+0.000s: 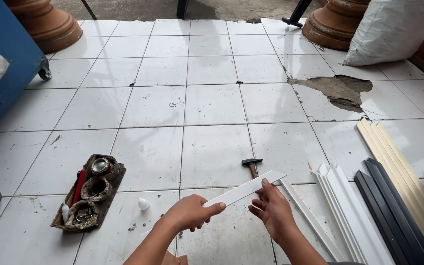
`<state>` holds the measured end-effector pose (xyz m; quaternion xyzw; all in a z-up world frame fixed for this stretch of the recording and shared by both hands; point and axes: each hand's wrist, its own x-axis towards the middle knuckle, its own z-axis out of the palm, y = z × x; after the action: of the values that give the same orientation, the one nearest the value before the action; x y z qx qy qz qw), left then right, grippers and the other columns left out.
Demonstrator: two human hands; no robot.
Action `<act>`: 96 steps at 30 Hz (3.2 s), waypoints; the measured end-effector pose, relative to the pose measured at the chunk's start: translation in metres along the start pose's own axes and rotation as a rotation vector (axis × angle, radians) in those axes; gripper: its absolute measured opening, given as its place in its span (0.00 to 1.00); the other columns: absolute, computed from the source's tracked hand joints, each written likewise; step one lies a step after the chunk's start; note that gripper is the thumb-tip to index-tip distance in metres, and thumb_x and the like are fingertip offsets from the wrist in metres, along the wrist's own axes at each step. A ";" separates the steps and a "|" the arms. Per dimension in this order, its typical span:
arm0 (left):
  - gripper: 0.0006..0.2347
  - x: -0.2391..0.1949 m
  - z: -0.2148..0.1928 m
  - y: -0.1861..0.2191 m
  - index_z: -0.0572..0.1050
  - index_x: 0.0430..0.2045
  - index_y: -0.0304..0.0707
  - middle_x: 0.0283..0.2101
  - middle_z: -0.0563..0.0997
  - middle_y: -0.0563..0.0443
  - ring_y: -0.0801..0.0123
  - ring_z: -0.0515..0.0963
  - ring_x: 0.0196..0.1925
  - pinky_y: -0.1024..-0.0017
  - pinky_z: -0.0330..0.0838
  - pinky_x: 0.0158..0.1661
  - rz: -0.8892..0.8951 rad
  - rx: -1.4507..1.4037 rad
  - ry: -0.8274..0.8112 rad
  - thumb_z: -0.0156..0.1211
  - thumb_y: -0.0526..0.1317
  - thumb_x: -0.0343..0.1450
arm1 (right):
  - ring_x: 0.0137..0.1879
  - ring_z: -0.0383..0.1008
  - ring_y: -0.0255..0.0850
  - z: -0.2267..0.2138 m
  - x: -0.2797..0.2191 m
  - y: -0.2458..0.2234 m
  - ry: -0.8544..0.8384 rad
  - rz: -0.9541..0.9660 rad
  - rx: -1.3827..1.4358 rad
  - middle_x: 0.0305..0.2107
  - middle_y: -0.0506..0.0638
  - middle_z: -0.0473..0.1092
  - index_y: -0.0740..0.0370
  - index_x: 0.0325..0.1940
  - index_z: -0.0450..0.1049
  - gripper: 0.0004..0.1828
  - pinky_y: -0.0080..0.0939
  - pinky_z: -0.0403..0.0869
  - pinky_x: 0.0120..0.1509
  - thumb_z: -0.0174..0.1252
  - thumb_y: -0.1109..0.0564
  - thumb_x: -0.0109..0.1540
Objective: Assembling white frame pieces by aligning them at the corners on the floor.
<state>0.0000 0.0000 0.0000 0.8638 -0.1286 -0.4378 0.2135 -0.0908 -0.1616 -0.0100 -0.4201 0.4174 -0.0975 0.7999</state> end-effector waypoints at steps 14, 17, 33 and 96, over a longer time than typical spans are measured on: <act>0.25 0.007 0.004 0.000 0.73 0.13 0.41 0.12 0.69 0.57 0.76 0.71 0.18 0.82 0.63 0.23 -0.111 0.072 0.082 0.47 0.65 0.61 | 0.38 0.64 0.34 -0.034 0.039 0.006 0.204 -0.137 0.348 0.32 0.49 0.65 0.61 0.45 0.66 0.10 0.35 0.67 0.43 0.47 0.63 0.59; 0.25 0.006 0.005 0.002 0.73 0.14 0.42 0.13 0.70 0.58 0.78 0.72 0.18 0.83 0.62 0.23 -0.123 0.123 0.099 0.45 0.66 0.61 | 0.37 0.65 0.34 -0.032 0.033 0.003 0.286 -0.151 0.326 0.31 0.48 0.65 0.60 0.44 0.66 0.11 0.33 0.67 0.41 0.51 0.64 0.57; 0.21 0.003 0.020 0.006 0.74 0.24 0.44 0.19 0.72 0.58 0.80 0.71 0.23 0.81 0.60 0.27 -0.048 0.046 0.063 0.39 0.59 0.67 | 0.33 0.71 0.33 -0.020 0.011 0.008 0.359 -0.757 -0.513 0.27 0.47 0.71 0.61 0.42 0.65 0.14 0.32 0.72 0.42 0.56 0.60 0.54; 0.15 0.003 -0.007 -0.012 0.68 0.39 0.43 0.46 0.69 0.51 0.61 0.63 0.52 0.58 0.55 0.49 0.491 0.007 1.037 0.47 0.50 0.65 | 0.32 0.57 0.36 0.001 0.001 0.046 -0.006 0.132 -0.156 0.31 0.50 0.66 0.65 0.43 0.69 0.19 0.37 0.58 0.35 0.41 0.49 0.62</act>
<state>0.0082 0.0108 -0.0039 0.9112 -0.2053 0.1058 0.3412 -0.0981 -0.1328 -0.0449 -0.4529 0.4480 -0.0107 0.7708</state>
